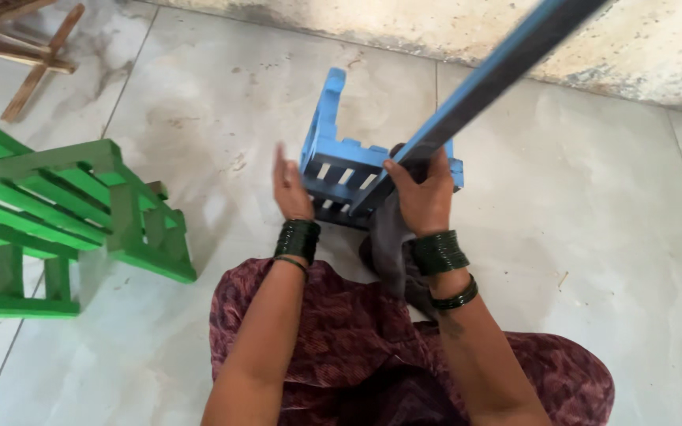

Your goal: The person sits on the floor and wipes a small blue wooden chair with a dark cloth. They rotate the chair to wipe multiple sides and surfaces, then place it on the floor.

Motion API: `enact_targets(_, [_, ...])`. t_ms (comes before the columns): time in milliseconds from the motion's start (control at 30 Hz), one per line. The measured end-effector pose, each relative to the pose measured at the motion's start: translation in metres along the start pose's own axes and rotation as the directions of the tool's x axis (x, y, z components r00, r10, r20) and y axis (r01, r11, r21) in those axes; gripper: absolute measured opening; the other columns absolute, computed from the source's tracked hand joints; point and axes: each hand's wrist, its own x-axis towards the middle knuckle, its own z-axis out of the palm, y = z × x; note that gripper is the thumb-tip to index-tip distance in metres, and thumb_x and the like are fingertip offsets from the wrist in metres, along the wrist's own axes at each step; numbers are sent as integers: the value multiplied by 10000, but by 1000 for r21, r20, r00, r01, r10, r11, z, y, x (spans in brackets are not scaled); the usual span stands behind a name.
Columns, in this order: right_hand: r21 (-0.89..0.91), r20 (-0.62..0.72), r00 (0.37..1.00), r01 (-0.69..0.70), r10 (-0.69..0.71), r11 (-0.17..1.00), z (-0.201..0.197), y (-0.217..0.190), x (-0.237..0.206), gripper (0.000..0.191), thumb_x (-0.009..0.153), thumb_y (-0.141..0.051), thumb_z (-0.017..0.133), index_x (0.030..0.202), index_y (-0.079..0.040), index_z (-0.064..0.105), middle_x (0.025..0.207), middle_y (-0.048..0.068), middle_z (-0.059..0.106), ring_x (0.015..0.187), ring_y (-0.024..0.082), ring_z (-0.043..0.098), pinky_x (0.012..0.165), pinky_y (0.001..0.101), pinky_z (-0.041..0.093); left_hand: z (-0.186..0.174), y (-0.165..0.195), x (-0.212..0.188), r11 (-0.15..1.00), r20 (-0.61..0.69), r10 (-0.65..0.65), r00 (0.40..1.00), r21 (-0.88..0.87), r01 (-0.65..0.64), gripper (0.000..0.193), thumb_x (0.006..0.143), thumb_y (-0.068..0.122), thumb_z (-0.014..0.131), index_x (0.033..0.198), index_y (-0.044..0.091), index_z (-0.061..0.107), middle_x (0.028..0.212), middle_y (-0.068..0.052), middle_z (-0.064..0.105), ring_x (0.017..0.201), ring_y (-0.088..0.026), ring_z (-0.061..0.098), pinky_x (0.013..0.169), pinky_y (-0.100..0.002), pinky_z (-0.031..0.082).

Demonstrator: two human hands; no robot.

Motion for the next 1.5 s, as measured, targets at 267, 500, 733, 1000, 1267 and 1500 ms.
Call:
enact_targets(267, [-44, 185, 982, 52, -43, 998, -18, 21, -19, 445, 938, -33, 723, 1359, 3, 584, 1251, 104, 686, 1127, 151, 650, 965, 300, 548, -18, 5, -1, 998, 225, -53, 973, 39, 45, 493, 1076, 420, 505, 1419, 91, 634, 1394, -166, 676, 1300, -267, 622, 1111, -396, 453])
enact_targets(500, [33, -138, 911, -389, 389, 921, -149, 143, -133, 363, 975, -45, 588, 1337, -60, 584, 1351, 105, 634, 1234, 185, 625, 1034, 315, 526, -25, -3, -6, 871, 267, -52, 962, 483, -87, 477, 1047, 371, 454, 1486, 197, 524, 1335, -137, 709, 1247, -350, 645, 1018, -486, 421])
enact_targets(733, [470, -415, 794, -231, 444, 852, -276, 183, -168, 309, 1030, -4, 595, 1335, 32, 557, 1307, 177, 636, 1162, 265, 645, 1047, 396, 566, -26, 0, -10, 743, 350, -159, 923, 658, -122, 543, 1004, 259, 532, 1531, 234, 402, 1202, -146, 733, 1102, -403, 679, 906, -541, 519])
enact_targets(1000, [215, -573, 818, 90, 51, 972, -190, 101, -72, 566, 943, 152, 602, 1479, 20, 477, 1352, 142, 647, 1192, 212, 693, 1024, 342, 577, -17, 2, -23, 744, 365, -133, 921, 651, -151, 480, 1001, 223, 578, 1464, 201, 457, 1154, -137, 732, 1099, -386, 668, 889, -572, 493])
enact_targets(1267, [-2, -365, 928, 76, -72, 997, -68, 153, -44, 256, 1046, 28, 625, 1282, -31, 545, 1104, 95, 685, 954, 174, 677, 834, 312, 584, -14, -5, -21, 776, 420, -34, 907, 583, -241, 484, 1040, 221, 558, 1499, 146, 426, 1265, -159, 667, 1155, -399, 614, 944, -566, 483])
enact_targets(1500, [61, -226, 969, -91, 103, 994, -75, 181, -78, 143, 925, -23, 694, 1060, -29, 649, 987, 50, 646, 901, 139, 619, 799, 287, 536, -11, -2, -20, 758, 402, -87, 911, 621, -202, 523, 987, 188, 578, 1488, 151, 436, 1302, -160, 656, 1166, -409, 598, 957, -561, 462])
